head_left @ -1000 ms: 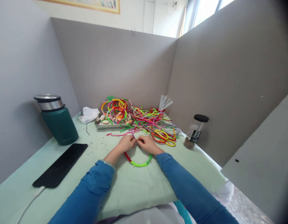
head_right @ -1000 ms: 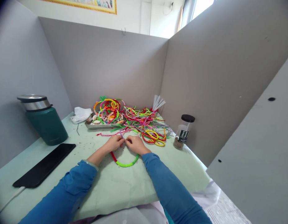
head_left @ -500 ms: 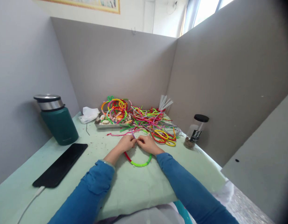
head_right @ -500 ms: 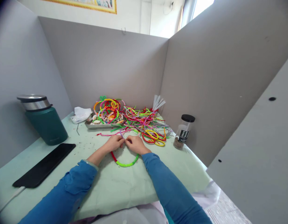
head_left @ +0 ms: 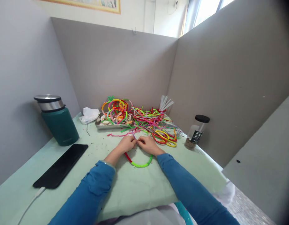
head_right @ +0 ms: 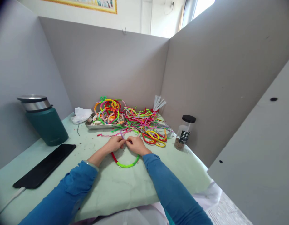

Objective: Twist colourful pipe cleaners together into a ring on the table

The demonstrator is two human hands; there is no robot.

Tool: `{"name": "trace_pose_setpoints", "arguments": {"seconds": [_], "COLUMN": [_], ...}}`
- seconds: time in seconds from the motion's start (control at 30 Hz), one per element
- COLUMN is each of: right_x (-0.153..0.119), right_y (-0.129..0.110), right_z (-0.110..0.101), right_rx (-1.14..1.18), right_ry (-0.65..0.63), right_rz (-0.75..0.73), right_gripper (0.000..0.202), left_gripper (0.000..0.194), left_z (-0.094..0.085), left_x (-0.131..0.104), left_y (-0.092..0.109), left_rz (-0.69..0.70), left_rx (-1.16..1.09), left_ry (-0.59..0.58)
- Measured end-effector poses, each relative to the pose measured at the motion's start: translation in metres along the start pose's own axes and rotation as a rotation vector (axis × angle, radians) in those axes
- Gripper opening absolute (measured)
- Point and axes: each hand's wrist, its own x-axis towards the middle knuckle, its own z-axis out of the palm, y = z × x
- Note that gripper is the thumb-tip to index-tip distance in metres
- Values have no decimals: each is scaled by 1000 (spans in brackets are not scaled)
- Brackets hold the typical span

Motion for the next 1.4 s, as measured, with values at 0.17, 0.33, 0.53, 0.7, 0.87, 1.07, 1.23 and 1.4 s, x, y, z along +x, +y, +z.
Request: {"name": "trace_pose_setpoints", "arguments": {"seconds": [0.17,0.33,0.53,0.7,0.87,1.07,1.23,1.4], "right_x": [0,-1,-1,-1,0,-1,-1,-1], "right_y": [-1,-2,-3,-3,-4,-4,-3,-3], "right_z": [-1,-1,-1,-2,-2,-2,-1,-2], "right_rx": [6,0,2,5,14,9,19,25], "right_ry": [-9,-1,-2,-1,-3,2,2,-10], "right_rz": [7,9,8,10,10,6,-1,6], "right_gripper": [14,15,15,15,15,15,15,15], "left_gripper": [28,28,28,27,26,26,27,27], "left_z": [-1,0,-1,-1,-1,-2,-1,0], "left_x": [-1,1,0,1,1,0,1,2], "left_y": [1,0,2,2,4,5,4,2], "left_rz": [-9,12,5,-5,-29,-26,-24,-23], "left_rx": [-14,14,41,64,71,106,110,93], "left_ry": [-1,2,-7,-5,4,18,31,18]}}
